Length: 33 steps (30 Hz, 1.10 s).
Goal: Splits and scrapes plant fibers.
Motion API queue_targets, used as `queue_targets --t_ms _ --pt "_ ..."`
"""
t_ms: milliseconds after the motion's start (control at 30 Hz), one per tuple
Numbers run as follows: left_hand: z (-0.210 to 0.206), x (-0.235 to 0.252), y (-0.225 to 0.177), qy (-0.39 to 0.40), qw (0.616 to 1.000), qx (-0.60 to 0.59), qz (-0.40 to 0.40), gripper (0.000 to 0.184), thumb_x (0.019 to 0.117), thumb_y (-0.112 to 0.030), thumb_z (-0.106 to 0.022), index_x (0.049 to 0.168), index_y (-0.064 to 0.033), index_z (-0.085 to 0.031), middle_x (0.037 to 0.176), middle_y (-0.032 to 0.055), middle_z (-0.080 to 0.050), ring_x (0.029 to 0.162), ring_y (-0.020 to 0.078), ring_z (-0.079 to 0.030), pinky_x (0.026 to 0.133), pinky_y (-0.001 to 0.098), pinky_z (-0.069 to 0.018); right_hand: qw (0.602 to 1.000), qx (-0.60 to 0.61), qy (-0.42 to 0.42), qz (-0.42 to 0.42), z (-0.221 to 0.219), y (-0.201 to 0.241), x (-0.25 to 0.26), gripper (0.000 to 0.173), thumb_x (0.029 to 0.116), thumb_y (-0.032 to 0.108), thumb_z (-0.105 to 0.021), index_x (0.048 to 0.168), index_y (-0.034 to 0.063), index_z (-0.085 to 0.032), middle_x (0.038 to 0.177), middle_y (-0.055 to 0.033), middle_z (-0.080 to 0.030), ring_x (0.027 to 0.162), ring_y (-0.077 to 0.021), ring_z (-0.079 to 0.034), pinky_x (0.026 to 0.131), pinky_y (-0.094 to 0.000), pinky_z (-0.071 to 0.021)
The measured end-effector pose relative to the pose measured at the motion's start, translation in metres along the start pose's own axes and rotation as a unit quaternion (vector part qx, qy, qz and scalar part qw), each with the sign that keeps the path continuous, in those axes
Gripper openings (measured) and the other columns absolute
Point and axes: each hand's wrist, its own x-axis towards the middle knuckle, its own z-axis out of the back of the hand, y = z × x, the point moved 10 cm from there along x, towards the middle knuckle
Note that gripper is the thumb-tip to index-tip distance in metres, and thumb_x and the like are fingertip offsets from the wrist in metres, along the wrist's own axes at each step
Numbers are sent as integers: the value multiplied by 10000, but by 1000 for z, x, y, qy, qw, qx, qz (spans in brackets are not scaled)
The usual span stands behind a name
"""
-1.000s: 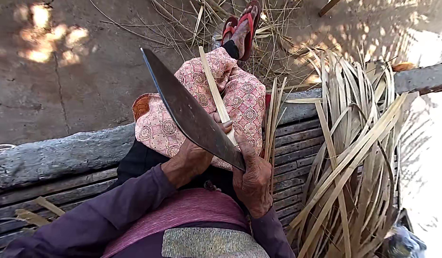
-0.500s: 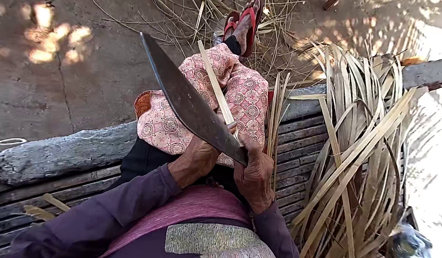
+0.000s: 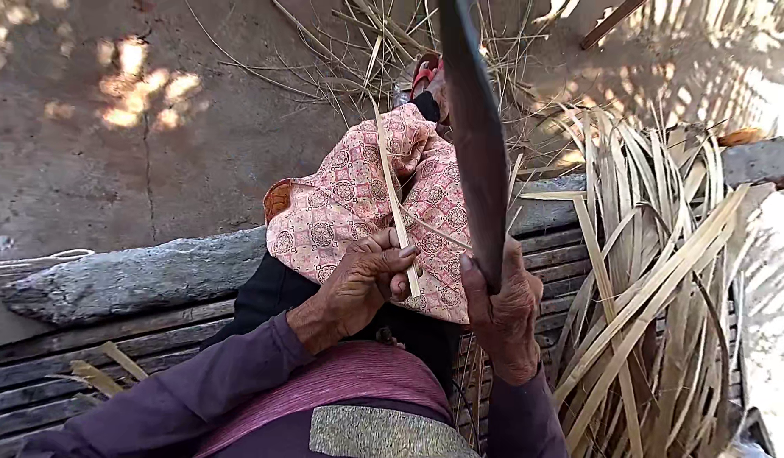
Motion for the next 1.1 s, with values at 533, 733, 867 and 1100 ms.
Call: queue_targets --t_ms 533,733,867,1100 --pt "-43 -15 -15 71 995 23 -61 317 1032 -34 -433 821 -105 -659 652 20 -659 546 34 -617 559 162 -536 996 -70 18 47 -14 18 -3 456 1008 132 -547 1424 -55 -528 750 -110 -688 580 -193 -633 521 -321 -507" --pt "-75 -39 16 87 996 -7 6 269 1000 35 -461 815 -83 -618 667 2 -686 539 29 -637 517 164 -532 993 -50 87 -66 -50 -30 12 571 967 107 -550 1505 -45 -436 841 -172 -684 662 -268 -645 613 -433 -524" --pt "-113 -61 41 211 975 50 45 197 984 8 -555 858 -130 -617 702 -56 -692 571 11 -650 521 170 -534 980 -12 87 -179 -62 -65 37 459 1042 136 -540 1487 33 -506 874 -199 -699 740 -309 -664 704 -488 -539" --pt "-174 -24 -90 282 660 569 -400 304 986 -245 -632 1156 -3 -704 1014 70 -725 935 107 -674 839 271 -543 946 172 75 -264 -13 -60 68 227 1021 68 -536 1146 -92 -639 860 -61 -645 749 -15 -570 756 -188 -502"
